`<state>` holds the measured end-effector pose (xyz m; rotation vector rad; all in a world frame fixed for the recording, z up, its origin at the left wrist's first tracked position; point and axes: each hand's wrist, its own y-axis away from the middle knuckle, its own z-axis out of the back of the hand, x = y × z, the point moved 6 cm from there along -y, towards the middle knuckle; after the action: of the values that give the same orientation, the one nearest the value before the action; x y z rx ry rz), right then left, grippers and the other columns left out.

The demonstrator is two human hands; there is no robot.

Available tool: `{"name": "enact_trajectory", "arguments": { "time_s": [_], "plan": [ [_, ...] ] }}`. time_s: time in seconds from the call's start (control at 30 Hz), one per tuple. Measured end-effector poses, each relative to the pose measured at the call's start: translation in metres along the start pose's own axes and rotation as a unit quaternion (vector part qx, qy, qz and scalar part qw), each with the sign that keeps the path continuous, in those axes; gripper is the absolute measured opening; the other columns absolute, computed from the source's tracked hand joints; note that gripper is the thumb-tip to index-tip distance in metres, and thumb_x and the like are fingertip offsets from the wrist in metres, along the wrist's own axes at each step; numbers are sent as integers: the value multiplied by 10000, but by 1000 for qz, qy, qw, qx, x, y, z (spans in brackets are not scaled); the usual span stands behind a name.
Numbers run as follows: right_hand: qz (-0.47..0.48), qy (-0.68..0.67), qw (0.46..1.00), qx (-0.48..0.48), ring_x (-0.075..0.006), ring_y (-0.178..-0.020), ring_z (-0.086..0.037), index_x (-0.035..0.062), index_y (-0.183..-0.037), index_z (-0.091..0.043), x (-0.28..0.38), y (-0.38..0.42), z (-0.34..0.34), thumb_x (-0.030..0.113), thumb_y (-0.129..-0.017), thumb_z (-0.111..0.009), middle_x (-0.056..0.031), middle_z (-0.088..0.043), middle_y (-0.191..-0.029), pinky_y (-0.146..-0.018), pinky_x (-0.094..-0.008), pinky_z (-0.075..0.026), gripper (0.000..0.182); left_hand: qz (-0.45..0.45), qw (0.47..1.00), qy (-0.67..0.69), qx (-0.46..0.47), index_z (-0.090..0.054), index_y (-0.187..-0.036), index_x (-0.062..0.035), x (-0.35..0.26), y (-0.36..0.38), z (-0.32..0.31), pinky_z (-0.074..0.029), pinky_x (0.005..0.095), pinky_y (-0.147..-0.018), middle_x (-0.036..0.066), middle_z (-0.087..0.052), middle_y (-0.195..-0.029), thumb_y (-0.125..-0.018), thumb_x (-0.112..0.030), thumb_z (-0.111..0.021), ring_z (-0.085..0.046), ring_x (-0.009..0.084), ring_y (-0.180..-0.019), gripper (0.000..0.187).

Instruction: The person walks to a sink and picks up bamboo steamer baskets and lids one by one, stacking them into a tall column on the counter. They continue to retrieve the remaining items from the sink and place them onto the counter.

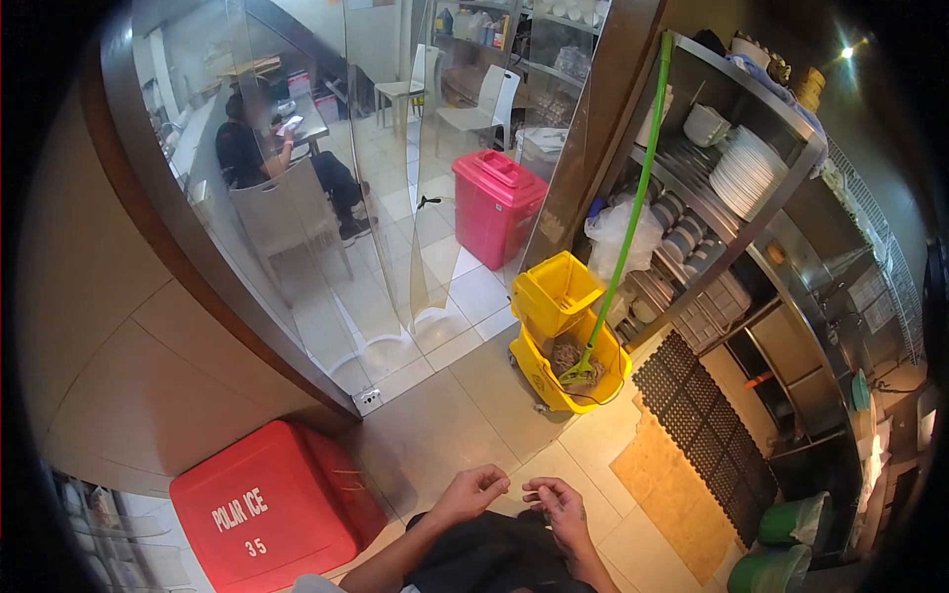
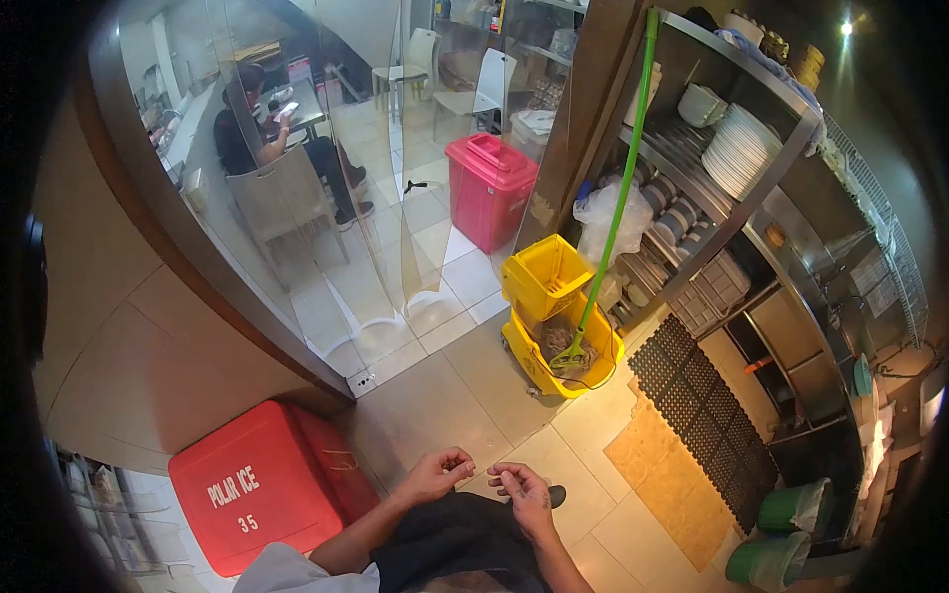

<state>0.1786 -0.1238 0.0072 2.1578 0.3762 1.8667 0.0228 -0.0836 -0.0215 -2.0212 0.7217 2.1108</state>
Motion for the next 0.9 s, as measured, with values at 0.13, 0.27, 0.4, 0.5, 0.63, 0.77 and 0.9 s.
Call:
{"name": "enact_trajectory", "arguments": {
  "time_s": [0.13,0.27,0.4,0.5,0.63,0.77,0.9],
  "plan": [
    [1,9,1000,-7,-174,-851,-599,-5,-1031,-545,-3,1,3,167,-901,-497,-109,-613,-984,-715,-252,-468,221,-10,1000,6,8,-583,-890,-9,-2,-1,-3,-424,228,-618,12,-594,-747,-881,-204,-551,-517,61,-688,198],
    [-3,22,1000,-16,-178,-845,-602,-12,-1030,-542,-2,4,3,163,-899,-499,-117,-614,-979,-713,-256,-473,222,-1,1000,25,12,-581,-888,-8,10,-4,-7,-423,225,-614,11,-591,-741,-880,-199,-553,-515,59,-687,193],
    [-12,2,1000,-22,-193,-823,-609,-26,-1027,-537,-6,6,5,154,-896,-501,-140,-611,-972,-712,-260,-480,225,-29,999,44,7,-589,-861,-10,18,-9,-12,-399,232,-525,1,-568,-664,-865,-212,-564,-472,54,-579,203],
    [-19,17,999,-34,-199,-822,-612,-35,-1018,-541,-7,9,4,159,-900,-497,-142,-609,-966,-712,-272,-494,231,-42,998,50,15,-587,-862,-14,14,-4,-15,-402,231,-531,4,-564,-663,-861,-204,-567,-476,56,-583,191],
    [-28,49,998,-28,-184,-816,-612,-33,-1018,-546,-12,8,5,150,-903,-488,-124,-610,-954,-700,-269,-495,224,-67,993,86,35,-585,-867,-14,21,-2,-24,-417,236,-549,23,-581,-685,-854,-224,-577,-503,71,-599,211],
    [-63,116,991,-19,-166,-823,-610,-20,-1014,-557,-10,13,-7,153,-900,-491,-96,-613,-946,-687,-259,-482,217,-64,990,116,43,-590,-876,-17,32,3,-27,-427,235,-567,29,-599,-703,-844,-233,-588,-523,80,-615,218],
    [-91,135,987,1,-167,-833,-609,-13,-1020,-570,-9,11,-20,168,-896,-500,-89,-619,-946,-715,-269,-470,230,-38,993,109,27,-592,-873,-18,34,12,-16,-430,232,-575,23,-593,-692,-844,-235,-589,-523,72,-622,219]
  ]
}}
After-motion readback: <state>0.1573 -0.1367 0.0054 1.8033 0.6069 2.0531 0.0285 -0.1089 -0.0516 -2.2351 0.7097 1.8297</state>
